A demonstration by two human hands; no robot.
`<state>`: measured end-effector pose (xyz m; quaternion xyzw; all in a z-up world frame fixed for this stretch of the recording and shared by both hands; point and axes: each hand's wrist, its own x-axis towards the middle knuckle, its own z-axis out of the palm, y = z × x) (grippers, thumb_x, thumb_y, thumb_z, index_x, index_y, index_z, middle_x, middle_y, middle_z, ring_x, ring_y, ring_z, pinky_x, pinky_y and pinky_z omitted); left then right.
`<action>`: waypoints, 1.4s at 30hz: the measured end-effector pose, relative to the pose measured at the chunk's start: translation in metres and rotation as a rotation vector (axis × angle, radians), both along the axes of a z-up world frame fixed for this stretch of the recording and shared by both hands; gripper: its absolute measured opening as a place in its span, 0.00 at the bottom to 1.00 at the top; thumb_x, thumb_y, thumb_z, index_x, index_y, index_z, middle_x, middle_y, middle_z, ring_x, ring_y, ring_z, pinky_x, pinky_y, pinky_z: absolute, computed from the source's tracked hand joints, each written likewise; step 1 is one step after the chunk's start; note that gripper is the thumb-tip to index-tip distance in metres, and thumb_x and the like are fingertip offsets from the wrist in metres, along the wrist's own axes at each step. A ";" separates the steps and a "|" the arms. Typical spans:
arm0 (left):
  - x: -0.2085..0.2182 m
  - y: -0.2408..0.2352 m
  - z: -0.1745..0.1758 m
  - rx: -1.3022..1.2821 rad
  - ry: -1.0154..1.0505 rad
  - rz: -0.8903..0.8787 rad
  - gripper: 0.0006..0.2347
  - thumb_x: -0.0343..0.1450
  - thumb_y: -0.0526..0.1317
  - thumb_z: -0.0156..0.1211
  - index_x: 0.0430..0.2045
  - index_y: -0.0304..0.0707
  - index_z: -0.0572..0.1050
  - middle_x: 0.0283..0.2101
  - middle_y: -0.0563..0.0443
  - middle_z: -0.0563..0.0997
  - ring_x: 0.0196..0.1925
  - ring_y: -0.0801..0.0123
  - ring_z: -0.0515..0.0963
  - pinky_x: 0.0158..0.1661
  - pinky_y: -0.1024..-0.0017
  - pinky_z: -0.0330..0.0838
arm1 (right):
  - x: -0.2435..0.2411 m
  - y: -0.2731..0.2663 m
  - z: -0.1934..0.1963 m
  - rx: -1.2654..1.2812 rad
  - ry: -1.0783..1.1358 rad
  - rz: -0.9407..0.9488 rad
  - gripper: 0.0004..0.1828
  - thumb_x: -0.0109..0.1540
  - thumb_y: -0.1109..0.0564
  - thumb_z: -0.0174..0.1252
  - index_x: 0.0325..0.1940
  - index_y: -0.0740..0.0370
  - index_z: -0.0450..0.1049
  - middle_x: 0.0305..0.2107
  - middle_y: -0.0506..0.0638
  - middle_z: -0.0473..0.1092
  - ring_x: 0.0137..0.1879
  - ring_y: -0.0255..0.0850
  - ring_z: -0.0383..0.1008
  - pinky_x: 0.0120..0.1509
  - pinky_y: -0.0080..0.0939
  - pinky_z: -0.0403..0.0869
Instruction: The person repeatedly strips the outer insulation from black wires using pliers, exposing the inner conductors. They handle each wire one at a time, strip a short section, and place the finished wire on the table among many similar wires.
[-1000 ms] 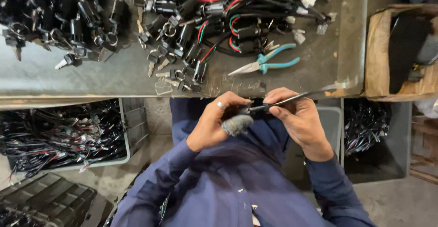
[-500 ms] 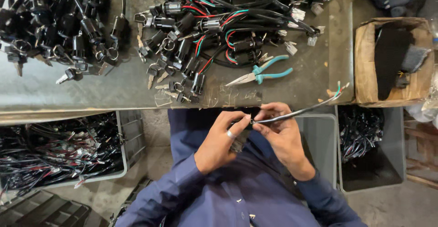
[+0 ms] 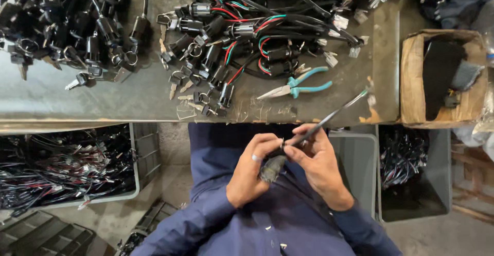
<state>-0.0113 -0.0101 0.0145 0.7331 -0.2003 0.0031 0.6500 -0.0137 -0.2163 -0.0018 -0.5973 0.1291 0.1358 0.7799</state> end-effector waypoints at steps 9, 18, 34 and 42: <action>0.023 -0.013 -0.004 -0.276 -0.046 0.090 0.19 0.68 0.27 0.66 0.52 0.37 0.68 0.54 0.43 0.74 0.55 0.57 0.77 0.56 0.66 0.72 | 0.000 0.043 0.039 -0.431 -0.170 -0.109 0.21 0.64 0.61 0.60 0.61 0.62 0.68 0.45 0.51 0.75 0.27 0.28 0.69 0.23 0.27 0.68; 0.009 -0.016 -0.062 -0.494 0.619 0.208 0.11 0.69 0.26 0.56 0.43 0.34 0.70 0.35 0.50 0.79 0.34 0.73 0.79 0.35 0.75 0.74 | -0.017 0.031 -0.019 0.177 0.234 0.000 0.27 0.64 0.63 0.56 0.69 0.61 0.65 0.44 0.46 0.70 0.29 0.26 0.60 0.31 0.28 0.63; 0.008 -0.035 -0.064 -0.176 0.461 0.168 0.11 0.70 0.29 0.57 0.46 0.37 0.74 0.31 0.50 0.81 0.33 0.73 0.79 0.36 0.73 0.75 | -0.031 0.017 -0.063 0.341 0.427 -0.155 0.19 0.60 0.58 0.61 0.54 0.63 0.73 0.41 0.47 0.75 0.44 0.36 0.76 0.47 0.38 0.76; -0.017 -0.057 -0.043 -0.751 0.564 -0.023 0.11 0.76 0.33 0.52 0.52 0.34 0.71 0.49 0.50 0.76 0.49 0.73 0.75 0.51 0.76 0.71 | -0.029 -0.011 -0.037 0.332 0.202 0.024 0.17 0.58 0.60 0.69 0.50 0.64 0.75 0.43 0.48 0.74 0.48 0.37 0.75 0.52 0.37 0.74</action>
